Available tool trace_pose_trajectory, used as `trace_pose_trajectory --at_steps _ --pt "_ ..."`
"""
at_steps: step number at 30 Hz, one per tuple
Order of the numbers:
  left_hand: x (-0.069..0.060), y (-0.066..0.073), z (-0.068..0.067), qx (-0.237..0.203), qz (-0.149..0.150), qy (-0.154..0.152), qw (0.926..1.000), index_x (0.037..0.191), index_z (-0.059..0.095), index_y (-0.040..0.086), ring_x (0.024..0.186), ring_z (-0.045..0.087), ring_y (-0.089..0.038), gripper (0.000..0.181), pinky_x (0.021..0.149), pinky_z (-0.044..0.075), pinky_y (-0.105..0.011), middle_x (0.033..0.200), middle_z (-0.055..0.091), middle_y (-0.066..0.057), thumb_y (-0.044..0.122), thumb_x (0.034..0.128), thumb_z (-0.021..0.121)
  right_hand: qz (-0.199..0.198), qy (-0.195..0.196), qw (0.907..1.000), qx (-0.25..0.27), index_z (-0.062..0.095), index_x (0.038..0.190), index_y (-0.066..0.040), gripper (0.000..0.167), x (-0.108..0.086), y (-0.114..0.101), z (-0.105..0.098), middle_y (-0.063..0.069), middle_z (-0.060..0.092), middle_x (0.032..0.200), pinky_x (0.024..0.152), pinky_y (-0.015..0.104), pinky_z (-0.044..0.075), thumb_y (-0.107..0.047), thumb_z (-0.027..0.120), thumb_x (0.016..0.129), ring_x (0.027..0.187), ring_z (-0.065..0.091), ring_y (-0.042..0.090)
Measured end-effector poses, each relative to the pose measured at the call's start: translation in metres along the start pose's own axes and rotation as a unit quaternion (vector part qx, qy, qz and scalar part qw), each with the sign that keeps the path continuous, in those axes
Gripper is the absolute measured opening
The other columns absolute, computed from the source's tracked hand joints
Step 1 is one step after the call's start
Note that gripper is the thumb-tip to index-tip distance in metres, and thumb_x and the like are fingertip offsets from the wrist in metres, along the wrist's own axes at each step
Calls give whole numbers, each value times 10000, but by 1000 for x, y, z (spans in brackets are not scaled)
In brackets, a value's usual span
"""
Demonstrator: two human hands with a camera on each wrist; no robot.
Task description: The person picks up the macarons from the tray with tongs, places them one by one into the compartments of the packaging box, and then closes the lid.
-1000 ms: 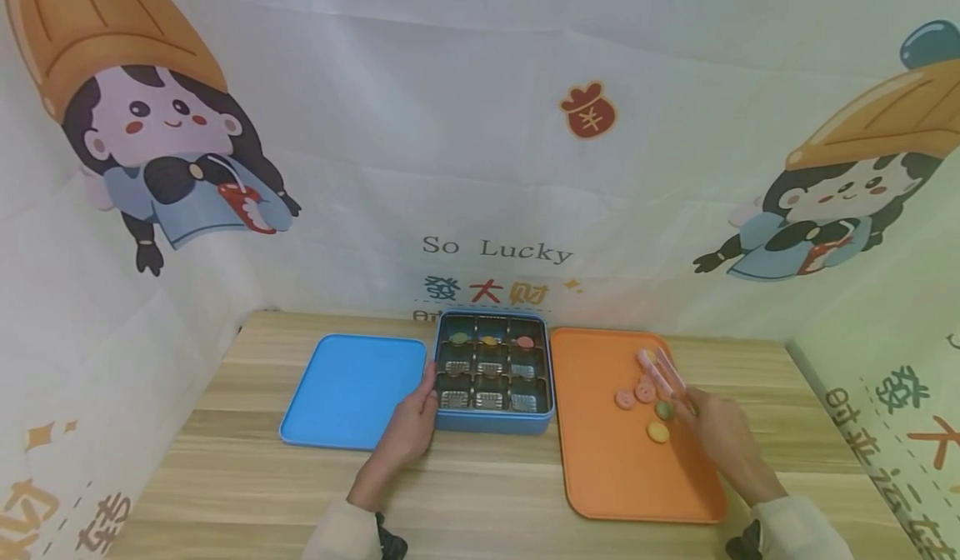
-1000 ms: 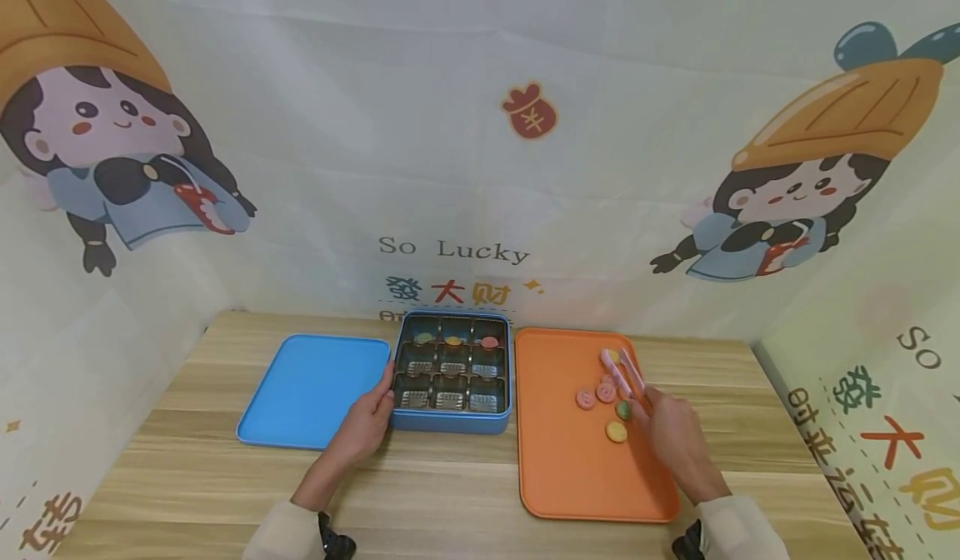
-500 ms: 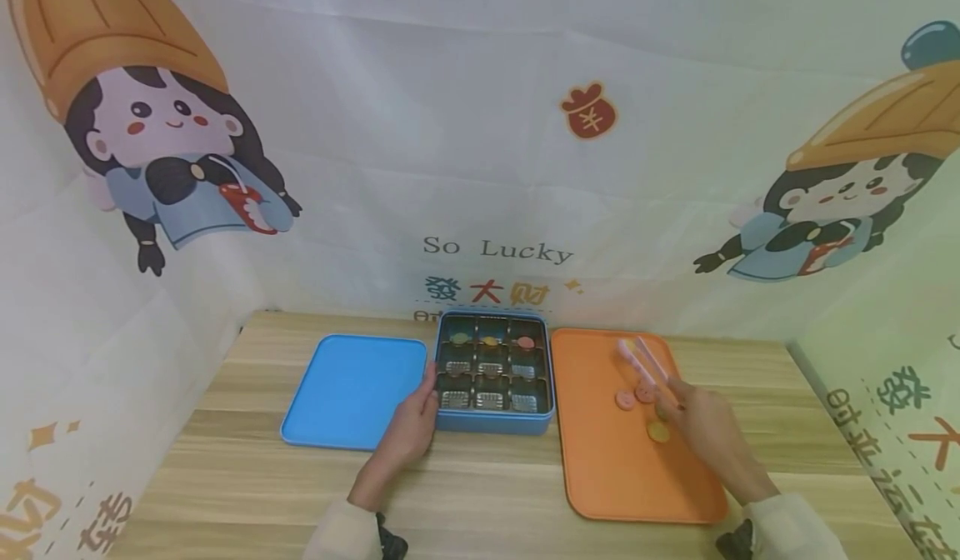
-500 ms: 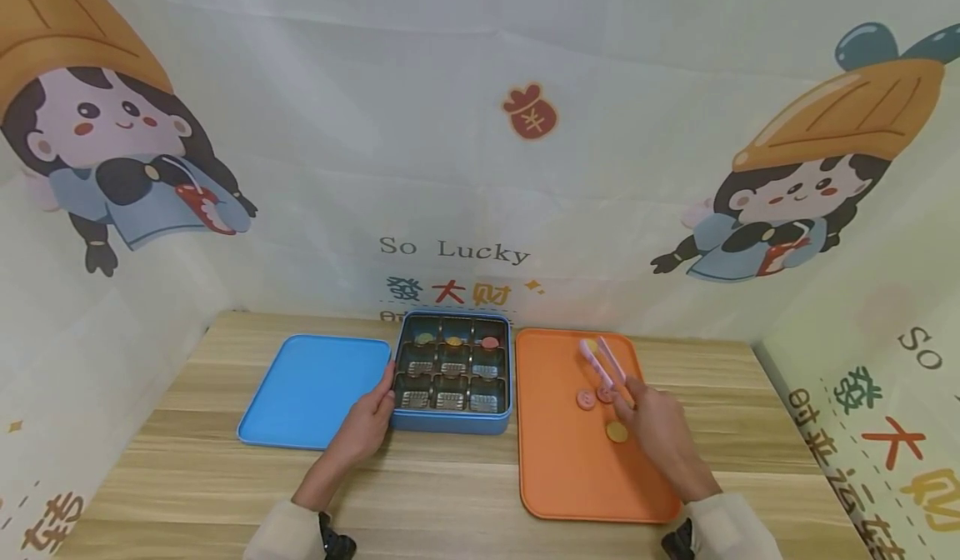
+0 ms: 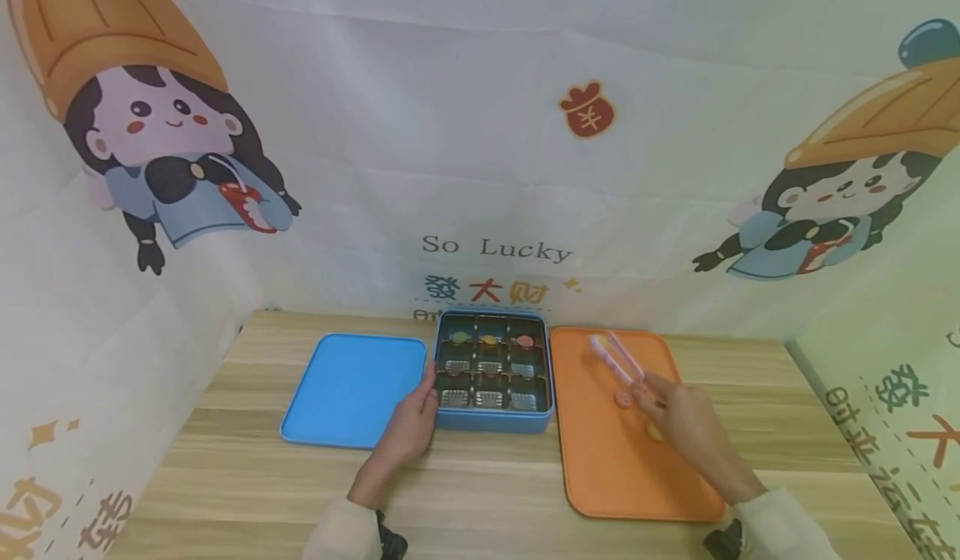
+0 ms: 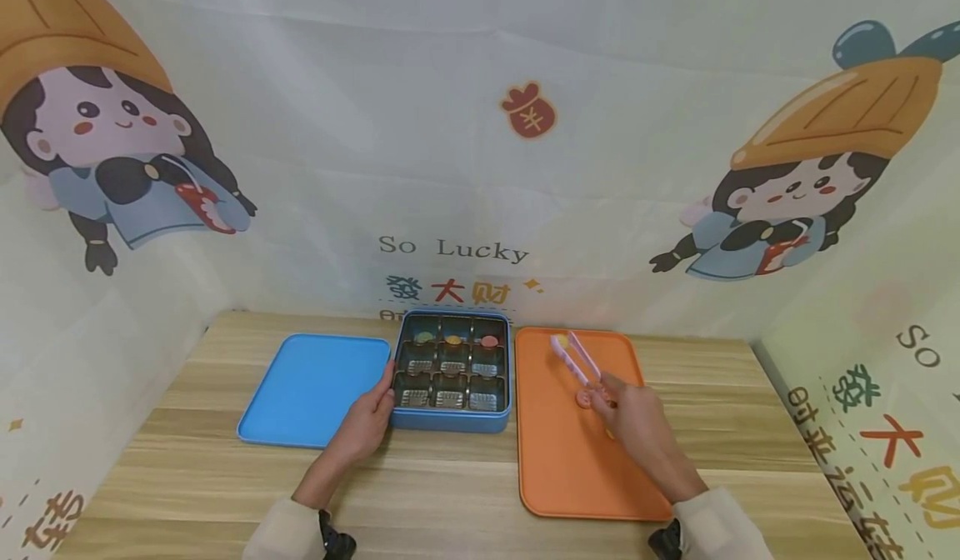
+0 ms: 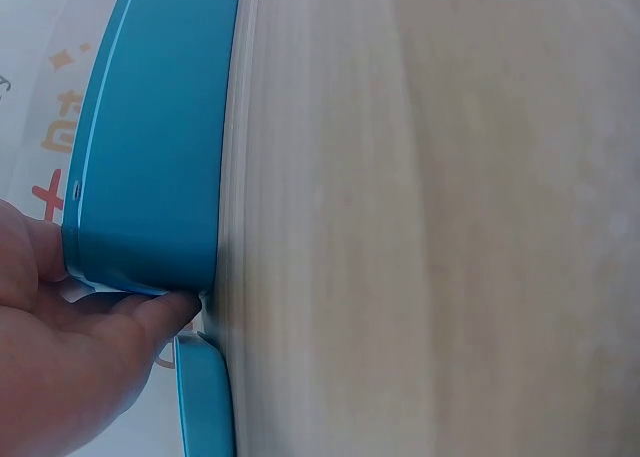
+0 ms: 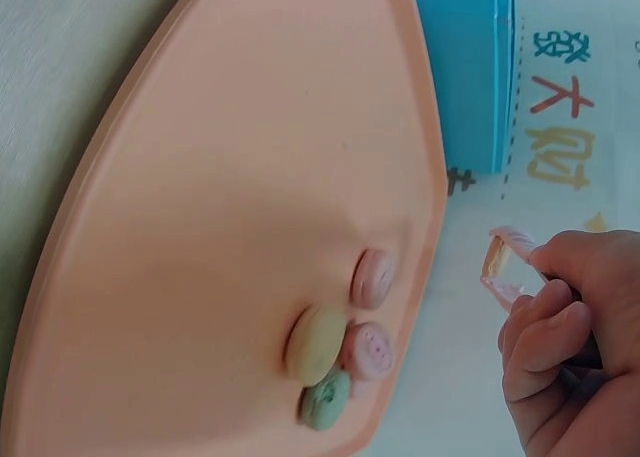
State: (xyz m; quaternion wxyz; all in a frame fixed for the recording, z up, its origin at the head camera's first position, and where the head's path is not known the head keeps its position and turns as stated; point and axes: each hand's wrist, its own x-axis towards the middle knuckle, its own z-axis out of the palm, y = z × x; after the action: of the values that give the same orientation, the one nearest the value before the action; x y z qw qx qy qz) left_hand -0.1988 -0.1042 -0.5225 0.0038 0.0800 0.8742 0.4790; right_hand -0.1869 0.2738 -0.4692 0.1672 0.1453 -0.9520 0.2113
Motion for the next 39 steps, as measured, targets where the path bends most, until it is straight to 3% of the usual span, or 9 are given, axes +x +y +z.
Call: trace_pose_trajectory --at_steps 4,6,12,16,26,33,39 --pt "0 0 0 -10 -30 5 10000 1554 193 -36 1443 280 -420 520 1174 280 -545 1586 243 -237 80 1064 323 312 -301 9988 238 669 868 -130 83 3 -9 -1 -117 412 509 373 186 283 -174 688 936 428 360 21" --pt "1 0 0 -18 -51 11 10000 1554 197 -34 1441 285 -420 520 1172 284 -547 1585 247 -237 82 1063 326 349 -391 9982 294 652 850 -141 110 4 -13 0 -117 413 515 370 180 278 -197 688 938 423 358 12" --pt "1 -1 0 9 -70 9 10000 1552 203 -37 1433 298 -426 520 1165 295 -553 1580 259 -240 78 1061 331 -111 -158 9997 124 611 802 -106 147 4 -21 5 -91 347 587 401 154 219 -121 725 893 466 253 -8" --pt "2 -1 0 25 -93 13 10000 1552 204 -34 1432 302 -425 520 1163 300 -554 1577 265 -241 78 1060 330 -197 -71 9998 69 698 898 -81 41 3 -28 10 -49 392 635 396 144 250 -75 726 869 473 295 8" --pt "1 -1 0 -2 -1 -19 10000 1551 187 -48 1444 270 -425 520 1172 280 -551 1589 233 -244 74 1064 321 149 -253 9994 156 720 1182 -15 336 3 -44 19 -1 447 647 361 134 295 -111 753 862 590 412 117" --pt "1 0 0 21 -60 -13 10000 1552 195 -41 1440 277 -427 518 1168 287 -553 1584 242 -247 75 1063 322 191 -584 9972 425 683 1221 32 367 3 -48 23 -79 438 539 351 119 239 -104 732 884 454 348 22" --pt "1 0 0 27 -52 -11 10000 1551 191 -47 1443 272 -425 521 1173 280 -549 1585 237 -248 72 1061 324 100 -625 9972 402 683 1221 32 373 4 -51 25 -96 443 526 367 120 232 -126 735 887 465 339 13"
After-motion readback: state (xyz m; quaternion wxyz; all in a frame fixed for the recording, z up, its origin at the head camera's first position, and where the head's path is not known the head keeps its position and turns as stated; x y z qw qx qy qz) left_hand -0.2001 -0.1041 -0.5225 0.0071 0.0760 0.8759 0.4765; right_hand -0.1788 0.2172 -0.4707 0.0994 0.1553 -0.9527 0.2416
